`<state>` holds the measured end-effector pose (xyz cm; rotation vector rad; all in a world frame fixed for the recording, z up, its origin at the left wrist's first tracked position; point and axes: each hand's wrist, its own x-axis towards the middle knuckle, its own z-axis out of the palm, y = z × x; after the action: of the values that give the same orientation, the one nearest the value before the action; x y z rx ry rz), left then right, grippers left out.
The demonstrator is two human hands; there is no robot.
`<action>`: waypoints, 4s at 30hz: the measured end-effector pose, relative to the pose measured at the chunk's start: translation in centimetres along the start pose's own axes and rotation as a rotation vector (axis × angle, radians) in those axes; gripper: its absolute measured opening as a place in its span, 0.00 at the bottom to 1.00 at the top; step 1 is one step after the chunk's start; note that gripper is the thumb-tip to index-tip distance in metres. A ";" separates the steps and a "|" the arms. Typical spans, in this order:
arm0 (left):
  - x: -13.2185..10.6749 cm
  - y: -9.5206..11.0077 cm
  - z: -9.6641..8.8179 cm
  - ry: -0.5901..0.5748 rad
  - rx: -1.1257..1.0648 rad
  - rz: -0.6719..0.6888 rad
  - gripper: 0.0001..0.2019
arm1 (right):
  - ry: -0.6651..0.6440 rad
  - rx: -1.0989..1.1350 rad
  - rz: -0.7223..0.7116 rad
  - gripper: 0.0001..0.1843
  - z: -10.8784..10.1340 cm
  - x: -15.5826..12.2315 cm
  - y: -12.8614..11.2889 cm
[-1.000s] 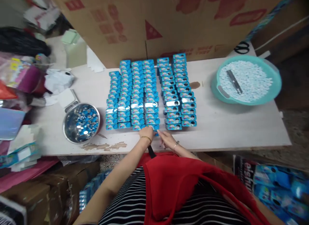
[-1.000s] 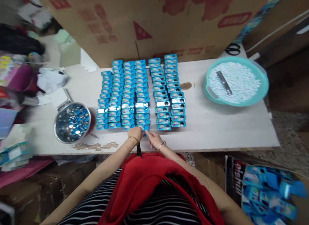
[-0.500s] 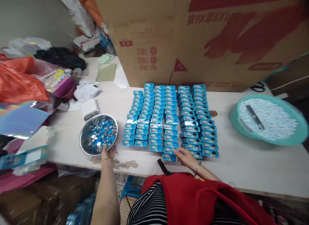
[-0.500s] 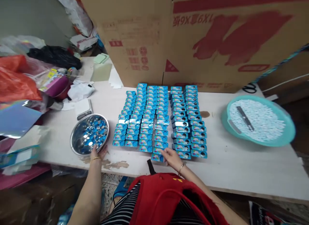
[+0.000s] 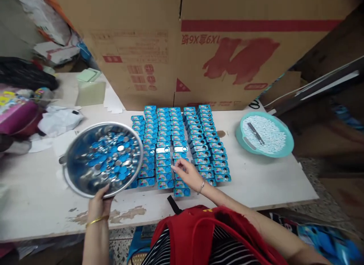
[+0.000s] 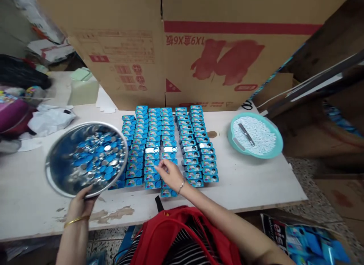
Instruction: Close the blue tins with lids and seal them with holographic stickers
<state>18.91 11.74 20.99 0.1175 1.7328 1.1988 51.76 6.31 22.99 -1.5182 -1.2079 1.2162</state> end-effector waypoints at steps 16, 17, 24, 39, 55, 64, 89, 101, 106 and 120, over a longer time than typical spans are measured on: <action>-6.8 -9.8 8.5 -0.334 0.190 -0.126 0.32 | -0.239 -1.103 -0.218 0.51 7.8 14.9 2.4; -6.7 -9.9 8.4 -0.340 0.184 -0.115 0.33 | -0.260 -1.104 -0.236 0.46 8.2 15.0 2.4; -6.4 -10.9 7.2 -0.383 0.170 -0.048 0.41 | -0.376 -0.872 -0.175 0.24 7.3 15.9 2.6; -8.4 -8.7 4.8 -0.132 0.372 0.818 0.19 | 0.030 1.042 0.674 0.09 4.8 11.7 -1.1; -18.8 -12.8 10.7 -0.638 0.642 1.406 0.11 | 0.295 1.306 0.424 0.14 0.4 -1.1 -1.0; -24.1 -20.5 16.0 -0.852 0.625 1.008 0.03 | 0.403 1.272 0.592 0.09 -12.1 -7.2 7.2; -22.3 -24.8 22.5 -0.619 1.826 0.636 0.08 | -0.044 0.787 0.714 0.14 -20.6 -12.8 12.9; -22.6 -24.7 22.6 -0.639 1.937 0.595 0.07 | -0.077 0.673 0.779 0.12 -20.4 -10.8 13.5; -22.3 -24.4 23.7 -0.600 2.095 0.508 0.17 | -0.146 0.648 0.763 0.13 -20.1 -10.5 13.8; -24.9 -26.2 21.2 -0.960 1.162 0.357 0.02 | -0.161 0.744 0.816 0.20 -18.6 -10.1 13.3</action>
<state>58.49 -1.42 17.09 1.4692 1.2944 0.0877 71.71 -6.90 15.59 -1.3418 -0.0900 2.0459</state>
